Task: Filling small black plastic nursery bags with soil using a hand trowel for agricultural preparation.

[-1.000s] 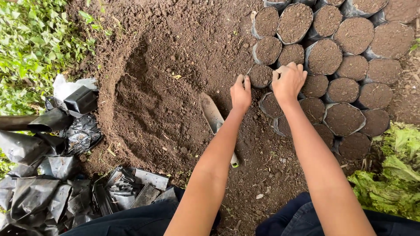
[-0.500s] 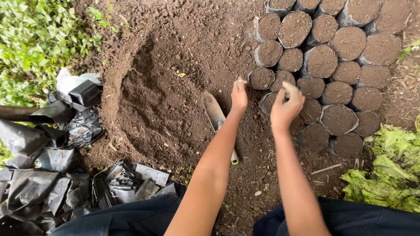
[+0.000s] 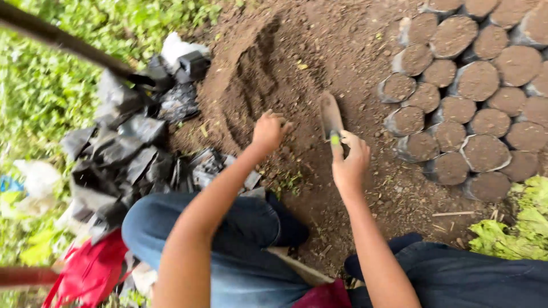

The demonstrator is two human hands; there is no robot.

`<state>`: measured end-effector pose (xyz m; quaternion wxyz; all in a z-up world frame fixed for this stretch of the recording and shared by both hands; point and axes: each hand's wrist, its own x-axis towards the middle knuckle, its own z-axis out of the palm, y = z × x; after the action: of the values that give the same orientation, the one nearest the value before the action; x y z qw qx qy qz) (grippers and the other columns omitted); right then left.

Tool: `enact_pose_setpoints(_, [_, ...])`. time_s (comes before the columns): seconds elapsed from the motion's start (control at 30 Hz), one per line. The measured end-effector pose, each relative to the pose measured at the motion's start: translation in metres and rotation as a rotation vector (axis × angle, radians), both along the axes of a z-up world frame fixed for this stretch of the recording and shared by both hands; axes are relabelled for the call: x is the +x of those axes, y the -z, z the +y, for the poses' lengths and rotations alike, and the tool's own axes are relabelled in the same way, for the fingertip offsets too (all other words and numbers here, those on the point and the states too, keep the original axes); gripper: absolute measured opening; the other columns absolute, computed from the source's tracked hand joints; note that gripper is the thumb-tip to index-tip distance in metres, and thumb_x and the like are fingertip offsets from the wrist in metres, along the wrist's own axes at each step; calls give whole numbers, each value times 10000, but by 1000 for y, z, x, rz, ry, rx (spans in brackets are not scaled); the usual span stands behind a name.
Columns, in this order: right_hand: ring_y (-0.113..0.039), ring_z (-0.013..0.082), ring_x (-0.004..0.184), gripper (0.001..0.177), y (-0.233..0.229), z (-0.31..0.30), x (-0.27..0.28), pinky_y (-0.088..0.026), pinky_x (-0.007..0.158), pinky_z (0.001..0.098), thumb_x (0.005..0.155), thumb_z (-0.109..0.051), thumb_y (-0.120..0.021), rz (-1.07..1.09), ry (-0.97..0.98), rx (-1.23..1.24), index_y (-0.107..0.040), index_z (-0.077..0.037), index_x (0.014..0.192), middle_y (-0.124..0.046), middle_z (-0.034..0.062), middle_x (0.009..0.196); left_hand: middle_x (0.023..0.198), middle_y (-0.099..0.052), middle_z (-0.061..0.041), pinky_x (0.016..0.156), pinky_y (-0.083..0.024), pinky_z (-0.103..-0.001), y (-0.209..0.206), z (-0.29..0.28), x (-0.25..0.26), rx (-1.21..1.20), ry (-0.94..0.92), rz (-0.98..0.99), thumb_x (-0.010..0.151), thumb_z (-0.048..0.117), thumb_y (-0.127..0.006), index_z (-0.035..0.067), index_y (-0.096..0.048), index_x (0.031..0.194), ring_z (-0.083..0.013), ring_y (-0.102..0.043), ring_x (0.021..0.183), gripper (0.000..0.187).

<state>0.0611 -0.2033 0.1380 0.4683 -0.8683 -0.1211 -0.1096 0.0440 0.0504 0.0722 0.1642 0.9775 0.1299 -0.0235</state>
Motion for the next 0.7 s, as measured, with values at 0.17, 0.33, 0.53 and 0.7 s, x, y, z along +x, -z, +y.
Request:
enact_pose_setpoints(0.17, [-634, 344, 988, 158, -30, -15, -44, -433, 947, 438, 1002, -54, -668, 179, -125, -10, -678, -51, 1160, -642, 104, 982, 1560, -515, -94, 1111, -441, -598, -36, 81, -66, 246, 27, 432, 889, 177, -588, 230, -671, 1336, -377, -480, 1425, 458])
enact_pose_setpoints(0.33, [-602, 313, 1110, 198, -32, -33, -81, -418, 988, 463, 1002, -48, -625, 437, -171, -112, -640, -66, 1198, -627, 110, 1092, 1256, -682, -145, 905, -569, -559, -55, 202, -114, 377, -41, 409, 897, 468, -715, 125, -724, 1195, -373, -632, 1160, 454])
enact_pose_setpoints(0.53, [-586, 351, 1166, 333, -18, -32, -97, -429, 1052, 519, 1006, -84, -599, 586, -277, -165, -608, -115, 1337, -606, 147, 1143, 1395, -584, -321, 1100, -433, -582, -38, 327, -177, 11, -588, 290, 1051, 526, -578, 124, -545, 1508, -509, -556, 1303, 609])
enact_pose_setpoints(0.7, [-619, 359, 1161, 357, -2, -29, -101, -466, 1043, 537, 998, -108, -609, 614, -306, -265, -632, -148, 1352, -624, 154, 1146, 1624, -298, -219, 1215, -338, -586, -32, 360, -192, 1, -913, 212, 1034, 540, -636, 179, -349, 1588, -488, -388, 1451, 721])
